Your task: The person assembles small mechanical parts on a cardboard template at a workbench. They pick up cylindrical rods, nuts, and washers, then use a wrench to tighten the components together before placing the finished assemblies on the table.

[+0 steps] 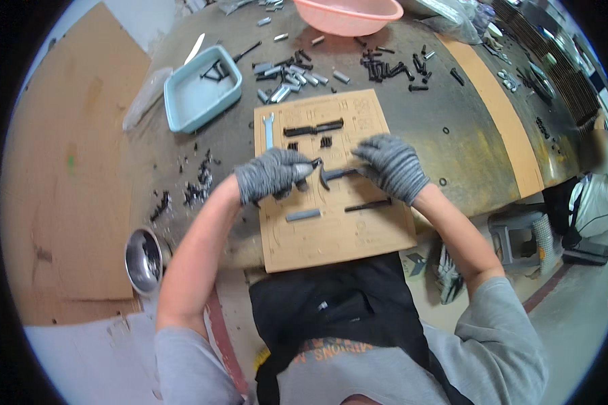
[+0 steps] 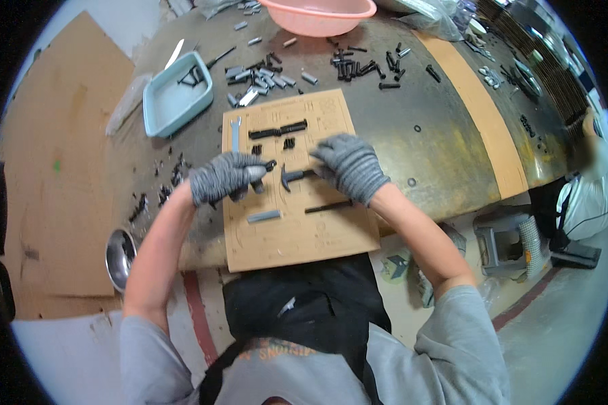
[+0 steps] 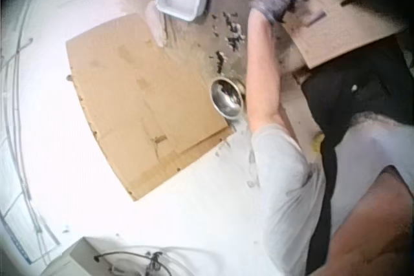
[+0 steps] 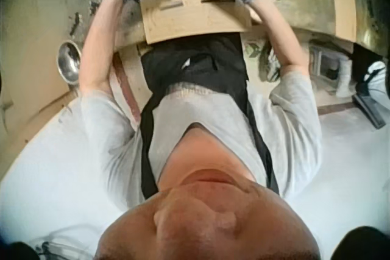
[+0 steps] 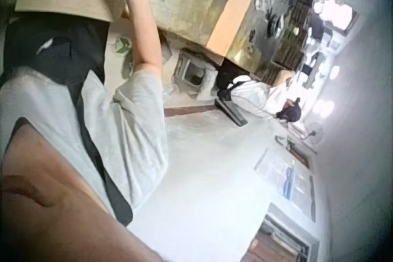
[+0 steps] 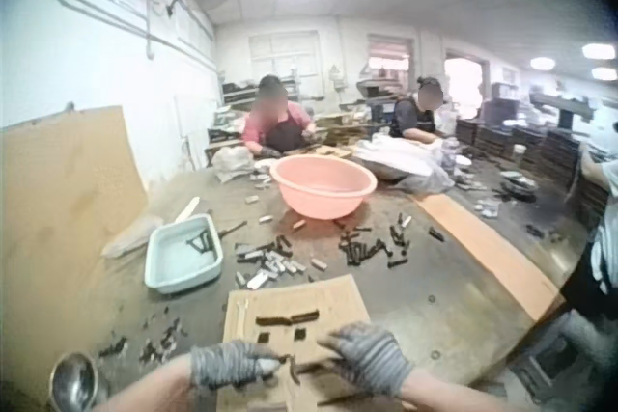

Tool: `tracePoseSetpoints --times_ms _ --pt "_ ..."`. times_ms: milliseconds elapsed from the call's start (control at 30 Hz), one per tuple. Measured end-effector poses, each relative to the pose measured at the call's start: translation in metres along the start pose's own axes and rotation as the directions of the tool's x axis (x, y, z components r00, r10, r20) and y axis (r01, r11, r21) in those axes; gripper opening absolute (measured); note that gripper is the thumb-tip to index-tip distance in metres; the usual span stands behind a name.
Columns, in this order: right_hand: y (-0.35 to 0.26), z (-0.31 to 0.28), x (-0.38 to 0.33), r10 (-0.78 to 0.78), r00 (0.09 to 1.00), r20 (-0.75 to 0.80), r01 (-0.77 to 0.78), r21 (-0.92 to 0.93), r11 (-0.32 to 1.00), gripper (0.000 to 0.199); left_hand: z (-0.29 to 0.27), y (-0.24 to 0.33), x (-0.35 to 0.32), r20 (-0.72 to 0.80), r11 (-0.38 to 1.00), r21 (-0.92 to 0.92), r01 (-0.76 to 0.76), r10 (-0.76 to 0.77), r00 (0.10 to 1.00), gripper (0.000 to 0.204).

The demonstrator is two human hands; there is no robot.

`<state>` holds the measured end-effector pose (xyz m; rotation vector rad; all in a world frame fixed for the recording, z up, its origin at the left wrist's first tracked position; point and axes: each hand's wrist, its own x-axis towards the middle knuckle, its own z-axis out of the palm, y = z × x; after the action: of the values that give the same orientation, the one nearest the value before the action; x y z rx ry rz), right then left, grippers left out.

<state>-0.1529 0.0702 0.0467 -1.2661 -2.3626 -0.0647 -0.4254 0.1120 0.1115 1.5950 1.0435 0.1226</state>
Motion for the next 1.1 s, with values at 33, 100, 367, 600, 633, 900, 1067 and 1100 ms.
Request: tracePoseSetpoints --times_ms 33,100,367,600,633,900,1067,1100 --pt "-0.02 -0.015 0.009 0.041 0.996 -0.073 -0.037 0.06 0.998 0.031 0.003 0.004 -0.008 0.005 0.998 -0.049 0.051 -0.051 0.999 0.039" --pt "-0.039 -0.027 0.015 -0.053 0.982 -0.183 0.097 0.238 0.966 0.037 0.013 0.019 -0.009 0.137 0.988 -0.148 0.05 -0.03 0.99 0.044" --pt "-0.073 -0.024 -0.001 0.007 0.995 0.104 -0.044 0.351 0.936 0.024 0.01 -0.004 -0.037 -0.082 0.958 -0.276 -0.082 0.062 0.995 0.065" --pt "-0.079 -0.015 -0.032 0.436 0.857 0.275 -0.505 0.617 0.604 0.021 0.052 -0.1 -0.068 -0.648 0.978 0.196 -0.072 0.184 0.739 0.02" --pt "-0.084 -0.016 -0.036 0.405 0.866 0.294 -0.497 0.595 0.632 0.021 0.06 -0.108 -0.07 -0.664 0.969 0.243 -0.055 0.207 0.718 0.018" --pt "-0.117 0.018 -0.046 0.258 0.946 0.195 -0.318 0.406 0.857 0.017 0.086 -0.119 -0.093 -0.579 0.924 0.345 -0.167 0.349 0.737 0.029" --pt "-0.114 0.021 -0.047 0.156 0.976 0.152 -0.184 0.195 0.963 0.012 0.094 -0.11 -0.096 -0.49 0.805 0.591 -0.057 0.414 0.767 0.039" --pt "-0.117 0.019 -0.049 0.163 0.979 0.122 -0.183 0.178 0.967 0.012 0.094 -0.11 -0.095 -0.487 0.805 0.589 -0.062 0.415 0.769 0.039"
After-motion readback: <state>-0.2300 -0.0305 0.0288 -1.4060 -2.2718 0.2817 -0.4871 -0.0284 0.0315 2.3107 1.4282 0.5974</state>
